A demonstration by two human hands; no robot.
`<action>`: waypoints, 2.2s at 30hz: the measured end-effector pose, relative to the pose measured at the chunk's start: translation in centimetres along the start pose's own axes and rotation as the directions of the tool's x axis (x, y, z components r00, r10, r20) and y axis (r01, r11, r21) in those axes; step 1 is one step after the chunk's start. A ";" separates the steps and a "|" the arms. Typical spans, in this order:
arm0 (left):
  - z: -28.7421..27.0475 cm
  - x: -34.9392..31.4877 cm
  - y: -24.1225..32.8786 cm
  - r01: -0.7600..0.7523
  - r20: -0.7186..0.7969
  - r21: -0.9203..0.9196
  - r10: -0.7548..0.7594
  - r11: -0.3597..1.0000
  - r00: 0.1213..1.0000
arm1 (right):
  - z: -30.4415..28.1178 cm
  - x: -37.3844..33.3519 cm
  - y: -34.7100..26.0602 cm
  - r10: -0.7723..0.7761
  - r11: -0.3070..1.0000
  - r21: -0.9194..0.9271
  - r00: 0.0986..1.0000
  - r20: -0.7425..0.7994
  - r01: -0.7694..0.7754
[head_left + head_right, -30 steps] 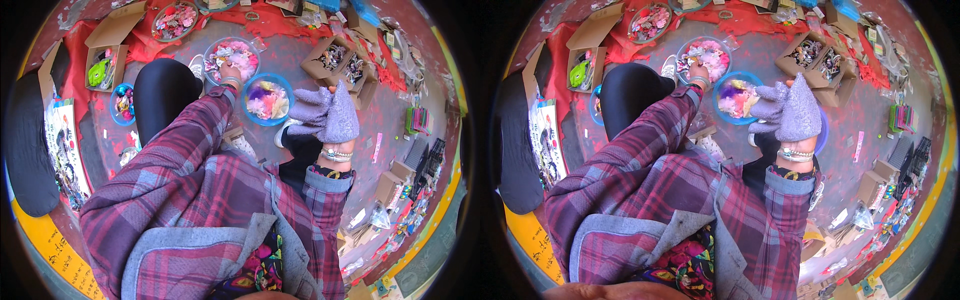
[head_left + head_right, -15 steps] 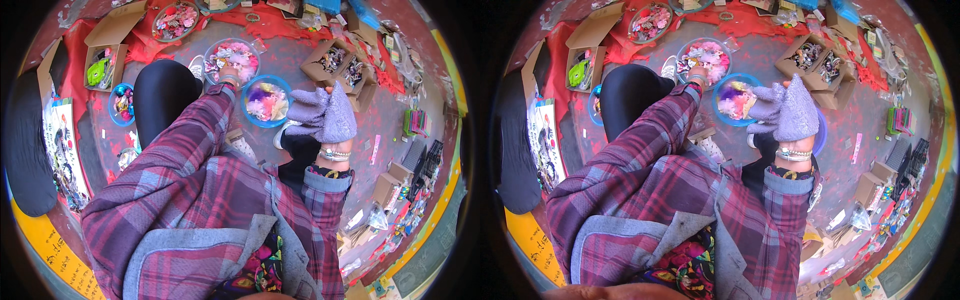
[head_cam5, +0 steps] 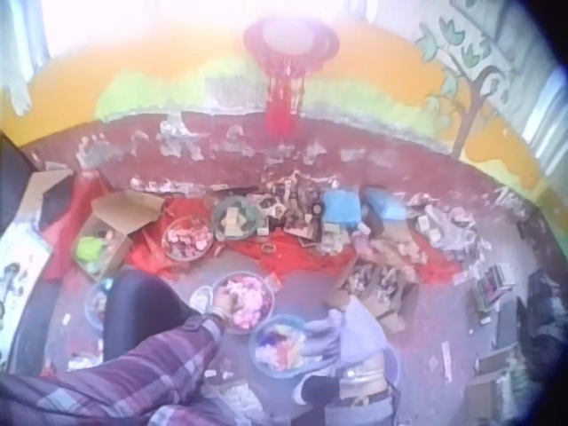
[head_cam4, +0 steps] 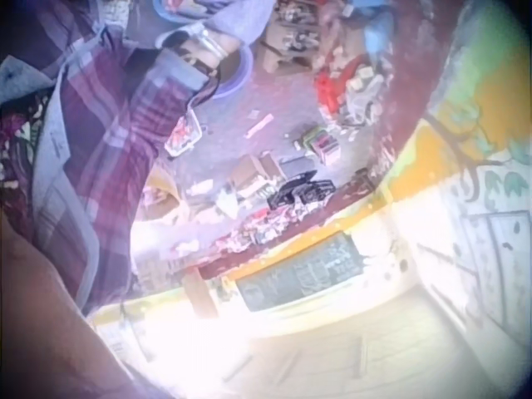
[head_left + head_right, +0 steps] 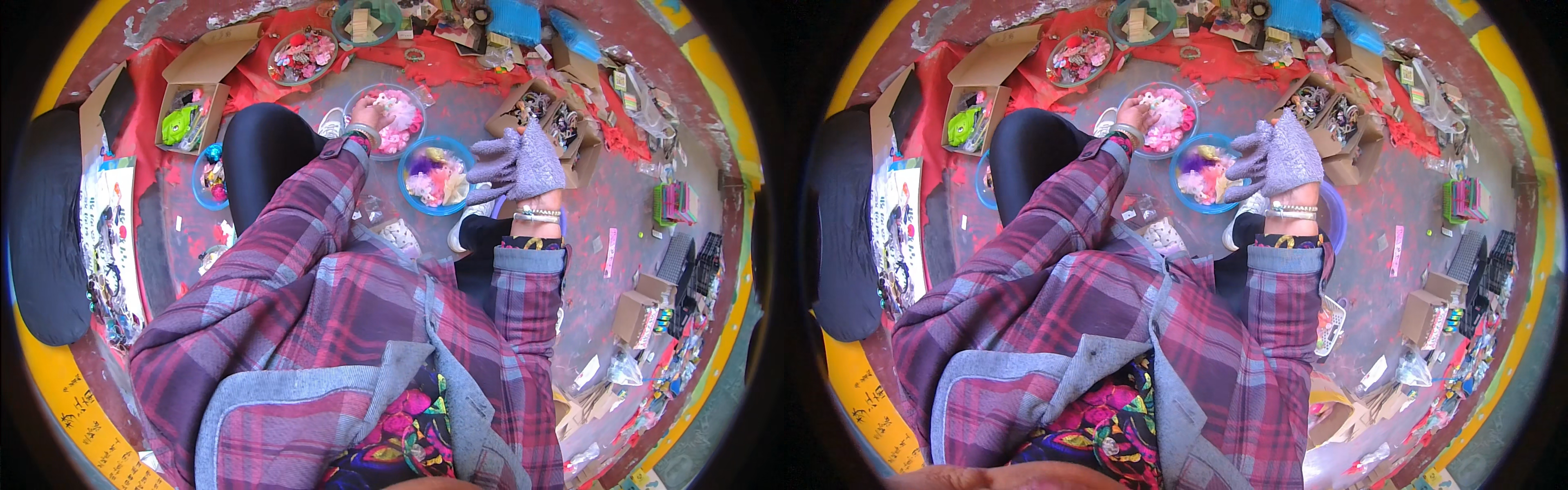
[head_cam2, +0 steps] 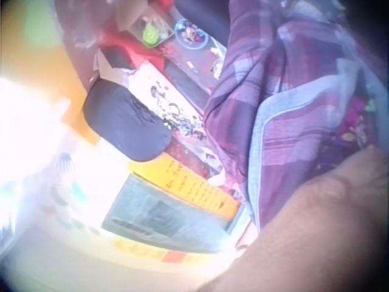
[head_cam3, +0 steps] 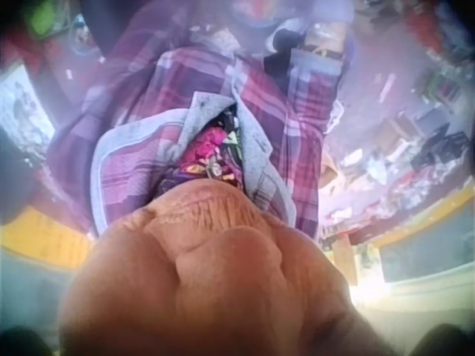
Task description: The person sits on the floor and wipes small, colorful decorative items with a cloth. They pick up each item individually from a blue bowl, wipe it, and place it into a clear plastic bag. The items include various shapes and colors, such as pink, purple, and yellow.
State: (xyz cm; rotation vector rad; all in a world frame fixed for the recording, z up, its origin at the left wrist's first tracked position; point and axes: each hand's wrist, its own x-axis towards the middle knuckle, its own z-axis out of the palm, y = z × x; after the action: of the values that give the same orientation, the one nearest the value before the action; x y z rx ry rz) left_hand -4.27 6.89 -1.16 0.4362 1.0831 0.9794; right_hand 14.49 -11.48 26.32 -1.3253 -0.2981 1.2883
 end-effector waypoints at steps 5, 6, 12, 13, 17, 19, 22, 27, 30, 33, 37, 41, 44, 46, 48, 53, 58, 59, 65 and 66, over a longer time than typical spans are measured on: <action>4.5 -5.1 5.8 0.005 0.299 0.000 -0.005 1.000 0.954 | -0.1 -0.1 -0.2 0.025 0.996 -0.083 1.000 -0.004 -0.025; 5.6 -6.2 6.7 0.003 0.358 0.020 -0.010 1.000 0.934 | -0.3 -0.2 -0.3 0.023 0.995 -0.097 1.000 0.002 -0.022; 9.5 -12.4 11.3 -0.030 0.654 0.141 -0.070 0.990 0.753 | 0.0 -0.9 -1.0 -0.003 0.998 -0.056 1.000 0.008 0.003; 9.8 -13.7 12.0 -0.050 0.659 0.204 -0.099 0.978 0.746 | -0.4 -0.3 -0.4 -0.066 0.995 -0.071 0.997 0.044 0.069; 11.0 -17.5 12.8 -0.070 0.742 0.310 -0.195 0.948 0.642 | -1.8 1.3 0.8 -0.104 0.987 0.131 0.993 0.050 0.096; 10.9 -18.3 12.6 -0.035 0.716 0.366 -0.257 0.930 0.650 | -2.3 1.8 0.8 -0.114 0.971 0.217 0.991 0.066 0.097; 11.2 -19.4 12.2 0.013 0.719 0.409 -0.331 0.913 0.611 | -3.4 3.6 2.1 -0.168 0.938 0.321 0.982 0.086 0.132; 11.6 -19.3 10.9 -0.018 0.709 0.530 -0.432 0.848 0.558 | -3.7 4.1 2.5 -0.220 0.917 0.378 0.952 0.213 0.127; 11.5 -19.1 10.6 -0.090 0.706 0.585 -0.452 0.806 0.546 | -3.7 4.1 2.7 -0.257 0.918 0.339 0.959 0.116 0.205; 11.8 -19.1 11.0 -0.200 0.690 0.638 -0.438 0.744 0.576 | -3.5 4.0 2.5 -0.197 0.976 0.128 0.968 0.159 0.177; 11.8 -19.1 11.1 -0.434 0.740 0.606 -0.273 0.666 0.615 | -2.2 3.1 1.6 -0.502 -0.130 -0.643 0.509 0.699 0.755; 11.7 -18.5 10.6 -0.630 0.810 0.561 -0.201 0.536 0.551 | 0.8 1.6 0.1 -0.152 -0.421 -0.672 0.683 0.715 0.610; 11.6 -18.4 10.2 -0.640 0.813 0.551 -0.172 0.536 0.556 | -0.4 2.1 0.6 -0.224 -0.526 -0.654 0.654 0.723 0.543; 11.6 -18.3 10.2 -0.625 0.801 0.569 -0.188 0.534 0.569 | -1.4 2.1 0.8 -0.355 -0.530 -0.641 0.541 0.762 0.555; 11.6 -17.8 10.3 -0.598 0.782 0.605 -0.252 0.525 0.570 | -1.7 2.1 1.0 -0.407 -0.390 -0.736 0.614 0.677 0.553; 11.3 -18.4 10.1 -0.080 0.701 0.519 -0.371 0.851 0.609 | -1.4 1.6 0.9 -0.371 0.260 -0.809 0.829 0.419 0.526; 11.6 -19.3 11.4 0.049 0.666 0.479 -0.399 0.877 0.630 | -4.2 4.9 3.6 -0.551 0.543 -0.538 0.757 0.350 0.644; 11.5 -19.2 11.5 0.087 0.666 0.466 -0.414 0.880 0.621 | -4.2 5.3 3.7 -0.544 0.648 -0.420 0.772 0.329 0.635; 10.7 -17.9 11.2 0.192 0.681 0.397 -0.429 0.897 0.594 | -4.2 6.5 3.7 -0.742 0.474 -0.420 0.608 0.283 0.774; 10.6 -17.6 11.1 0.192 0.675 0.398 -0.428 0.897 0.602 | -4.1 6.4 3.6 -0.730 0.480 -0.441 0.624 0.278 0.758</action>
State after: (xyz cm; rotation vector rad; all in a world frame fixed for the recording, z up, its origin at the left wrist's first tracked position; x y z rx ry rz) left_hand -2.09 -0.39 20.94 0.7777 0.4879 0.2356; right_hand 18.12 -9.51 18.98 -1.3492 -1.2131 0.4657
